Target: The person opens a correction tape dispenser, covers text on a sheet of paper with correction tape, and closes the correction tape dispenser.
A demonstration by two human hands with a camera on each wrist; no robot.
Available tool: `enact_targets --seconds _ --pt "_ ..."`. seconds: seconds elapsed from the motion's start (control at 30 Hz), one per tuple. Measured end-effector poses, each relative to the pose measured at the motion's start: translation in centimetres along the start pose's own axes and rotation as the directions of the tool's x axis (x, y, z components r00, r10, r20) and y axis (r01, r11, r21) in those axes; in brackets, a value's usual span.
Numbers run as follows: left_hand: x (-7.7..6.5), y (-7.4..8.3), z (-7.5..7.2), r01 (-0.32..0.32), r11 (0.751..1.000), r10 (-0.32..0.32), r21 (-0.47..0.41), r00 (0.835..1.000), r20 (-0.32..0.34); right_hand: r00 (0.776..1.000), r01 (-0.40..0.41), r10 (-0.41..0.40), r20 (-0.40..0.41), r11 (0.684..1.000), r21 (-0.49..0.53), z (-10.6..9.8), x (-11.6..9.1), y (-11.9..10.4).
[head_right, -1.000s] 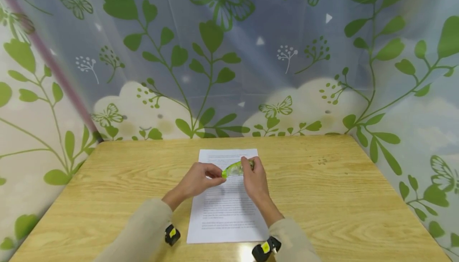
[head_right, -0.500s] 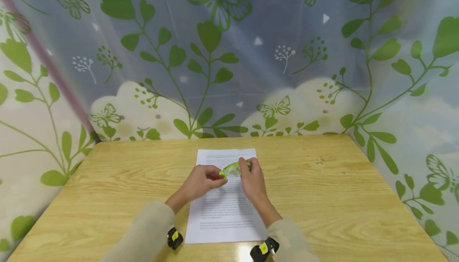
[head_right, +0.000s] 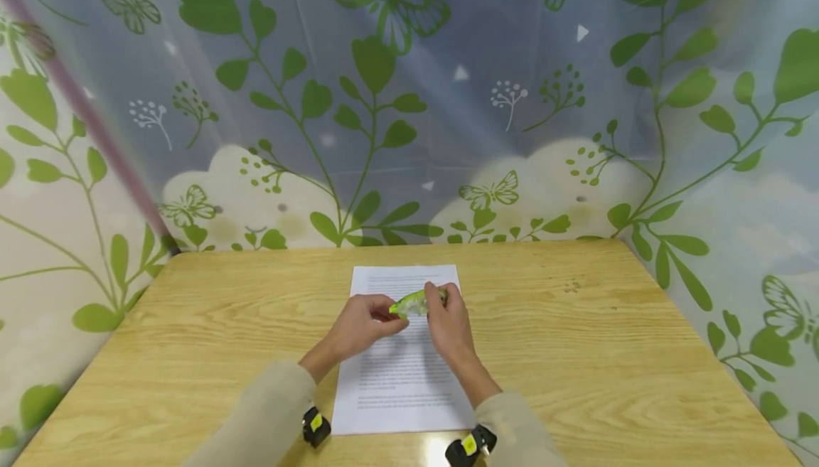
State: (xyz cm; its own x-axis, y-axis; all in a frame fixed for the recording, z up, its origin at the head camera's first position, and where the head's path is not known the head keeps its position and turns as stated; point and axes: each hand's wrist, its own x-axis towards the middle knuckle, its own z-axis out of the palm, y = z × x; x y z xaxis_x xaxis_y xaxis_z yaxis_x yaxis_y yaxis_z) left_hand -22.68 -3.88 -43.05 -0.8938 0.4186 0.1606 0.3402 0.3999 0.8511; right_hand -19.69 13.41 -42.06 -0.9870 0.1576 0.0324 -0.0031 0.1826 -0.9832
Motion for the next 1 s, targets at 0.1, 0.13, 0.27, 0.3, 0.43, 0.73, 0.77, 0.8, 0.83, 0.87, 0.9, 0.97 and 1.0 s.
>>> enact_targets --seconds 0.1,0.13,0.27,0.3,0.43,0.73,0.77,0.8,0.83,0.87,0.9,0.97,1.0 --pt "0.0 0.1 0.0 0.002 1.000 -0.002 -0.010 1.000 -0.003 1.000 -0.001 0.001 0.007 1.000 0.004 0.0 0.0 0.0" --pt "0.0 0.1 0.1 0.003 1.000 -0.003 -0.010 1.000 -0.003 1.000 -0.001 0.001 0.010 1.000 0.004 0.0 0.0 0.0" --pt "0.0 0.3 0.1 0.001 1.000 -0.001 -0.012 1.000 -0.008 1.000 0.000 0.000 0.018 1.000 0.003 0.1 -0.1 0.1" --pt "0.0 0.3 0.1 0.001 1.000 -0.002 -0.012 1.000 -0.011 1.000 0.000 0.000 0.019 1.000 0.002 0.1 -0.1 0.2" --pt "0.0 0.4 0.2 0.004 1.000 -0.004 -0.014 1.000 -0.016 1.000 -0.003 0.003 0.019 1.000 -0.007 0.1 -0.1 0.3" --pt "-0.1 0.3 0.0 -0.018 1.000 0.018 -0.008 1.000 -0.013 1.000 0.003 -0.003 0.012 1.000 0.030 0.0 0.0 0.3" --pt "-0.1 0.2 -0.1 -0.021 1.000 0.021 -0.002 1.000 -0.007 1.000 0.001 -0.001 0.005 1.000 0.030 0.0 0.0 0.2" --pt "-0.1 0.1 -0.3 -0.026 1.000 0.026 0.002 1.000 0.001 1.000 -0.002 0.002 -0.003 1.000 0.025 -0.1 0.1 0.1" --pt "-0.1 -0.1 -0.6 -0.030 0.999 0.030 0.011 1.000 0.007 1.000 -0.002 0.002 -0.011 1.000 0.021 -0.2 0.1 0.1" --pt "0.0 -0.3 -0.9 -0.031 0.999 0.030 0.024 0.999 0.010 1.000 -0.005 0.005 -0.022 1.000 0.017 -0.3 0.1 0.1" --pt "0.0 -0.6 -1.3 -0.026 0.999 0.026 0.044 1.000 0.009 0.999 -0.006 0.006 -0.031 1.000 0.011 -0.4 0.2 0.0" --pt "-0.1 -0.8 -2.2 0.000 0.994 -0.001 0.107 1.000 0.008 0.999 -0.014 0.014 -0.051 1.000 0.008 -0.7 0.3 0.0" --pt "-0.1 -1.0 -2.7 0.018 0.989 -0.019 0.149 1.000 0.004 0.998 -0.015 0.016 -0.060 1.000 0.012 -0.8 0.3 0.0"
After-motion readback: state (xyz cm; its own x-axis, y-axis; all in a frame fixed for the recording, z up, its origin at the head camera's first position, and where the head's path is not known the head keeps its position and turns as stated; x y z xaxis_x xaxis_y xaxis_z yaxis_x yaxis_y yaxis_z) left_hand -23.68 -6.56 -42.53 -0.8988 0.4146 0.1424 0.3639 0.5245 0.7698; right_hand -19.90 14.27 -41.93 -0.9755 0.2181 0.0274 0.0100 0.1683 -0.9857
